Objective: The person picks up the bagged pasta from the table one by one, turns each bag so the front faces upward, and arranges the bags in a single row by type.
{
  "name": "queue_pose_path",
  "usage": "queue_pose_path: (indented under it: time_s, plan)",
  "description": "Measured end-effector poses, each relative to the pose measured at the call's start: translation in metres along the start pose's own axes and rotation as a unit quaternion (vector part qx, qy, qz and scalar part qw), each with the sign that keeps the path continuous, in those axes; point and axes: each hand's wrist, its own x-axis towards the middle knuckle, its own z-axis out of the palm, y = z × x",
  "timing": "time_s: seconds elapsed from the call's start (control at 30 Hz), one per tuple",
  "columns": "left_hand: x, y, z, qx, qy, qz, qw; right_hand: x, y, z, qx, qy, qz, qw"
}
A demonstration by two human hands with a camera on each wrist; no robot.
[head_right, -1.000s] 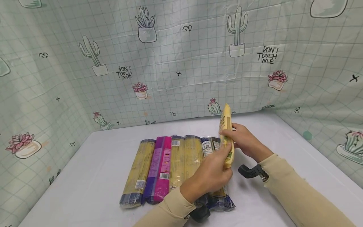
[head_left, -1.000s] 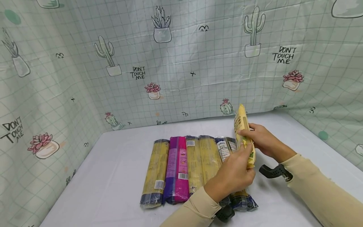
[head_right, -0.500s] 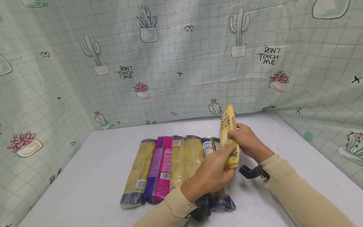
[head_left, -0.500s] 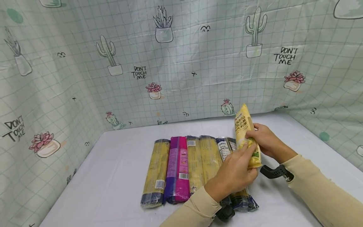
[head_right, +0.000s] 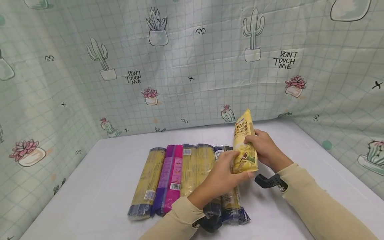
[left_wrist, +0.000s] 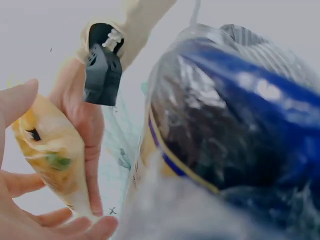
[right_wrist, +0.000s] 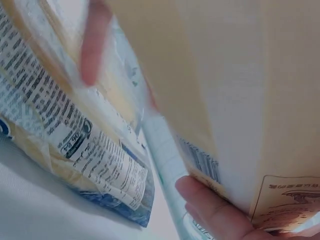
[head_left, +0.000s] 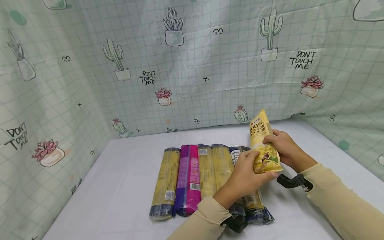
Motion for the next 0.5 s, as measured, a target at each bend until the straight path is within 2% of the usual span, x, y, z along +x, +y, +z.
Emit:
queue_pose_path:
  time_s: [0.1,0.17,0.23,0.33,0.5]
  plan:
    - [-0.0002,-0.0003,-0.0026,-0.081,-0.015,-0.023,0.9963,0.0001,-0.0006,-0.0002,0.009,0.004,0.000,1.000]
    - [-0.0001,-0.0004,-0.0033,-0.138,-0.027,-0.045,0.9890,-0.0001,-0.0013,-0.0007,0.013,0.006,-0.001,1.000]
    - [-0.0006,-0.0004,-0.0037,-0.184,-0.033,-0.080,0.9791,-0.0004,-0.0016,-0.0016,0.017,0.008,0.000,1.000]
    - [0.0002,0.0000,-0.0036,-0.244,-0.026,-0.127,0.9612,-0.0015,-0.0020,-0.0028,0.022,0.011,0.001,1.000]
    - [0.0039,-0.0001,-0.0047,-0.332,0.024,-0.162,0.9290,-0.0019,-0.0025,-0.0037,0.049,0.007,0.002,0.999]
